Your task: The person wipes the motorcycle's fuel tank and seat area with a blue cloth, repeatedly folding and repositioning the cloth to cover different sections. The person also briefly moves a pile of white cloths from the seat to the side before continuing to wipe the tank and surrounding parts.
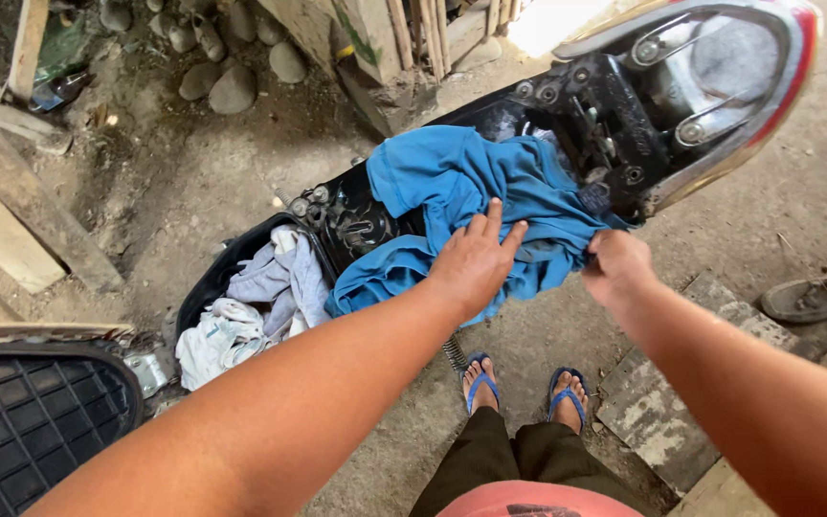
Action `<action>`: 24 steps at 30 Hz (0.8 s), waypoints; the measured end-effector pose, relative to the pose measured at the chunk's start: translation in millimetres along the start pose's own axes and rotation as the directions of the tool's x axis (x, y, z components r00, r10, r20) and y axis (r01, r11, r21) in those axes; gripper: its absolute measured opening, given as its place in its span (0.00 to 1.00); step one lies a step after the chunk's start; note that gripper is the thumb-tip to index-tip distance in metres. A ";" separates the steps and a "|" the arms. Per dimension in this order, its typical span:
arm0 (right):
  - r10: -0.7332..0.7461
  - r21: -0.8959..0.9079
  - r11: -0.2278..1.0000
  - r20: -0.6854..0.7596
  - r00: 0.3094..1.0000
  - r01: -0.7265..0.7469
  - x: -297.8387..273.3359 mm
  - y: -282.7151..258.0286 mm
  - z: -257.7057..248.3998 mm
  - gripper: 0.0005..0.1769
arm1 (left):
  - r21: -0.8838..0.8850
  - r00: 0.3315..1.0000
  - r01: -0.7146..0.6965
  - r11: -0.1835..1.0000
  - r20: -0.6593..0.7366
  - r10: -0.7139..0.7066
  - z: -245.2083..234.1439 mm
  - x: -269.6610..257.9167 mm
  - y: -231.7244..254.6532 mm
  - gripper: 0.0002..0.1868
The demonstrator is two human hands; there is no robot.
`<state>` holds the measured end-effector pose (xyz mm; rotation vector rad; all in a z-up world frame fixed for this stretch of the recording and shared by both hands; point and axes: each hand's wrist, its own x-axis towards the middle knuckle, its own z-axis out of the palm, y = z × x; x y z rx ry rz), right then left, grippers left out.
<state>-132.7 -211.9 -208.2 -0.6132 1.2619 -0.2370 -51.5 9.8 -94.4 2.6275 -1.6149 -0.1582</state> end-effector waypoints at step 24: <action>0.188 -0.024 0.982 0.095 0.978 -0.186 -99.7 65.8 38.8 0.11 | 0.054 0.999 0.026 0.998 -0.048 -0.023 -4.3 -59.3 -14.3 0.33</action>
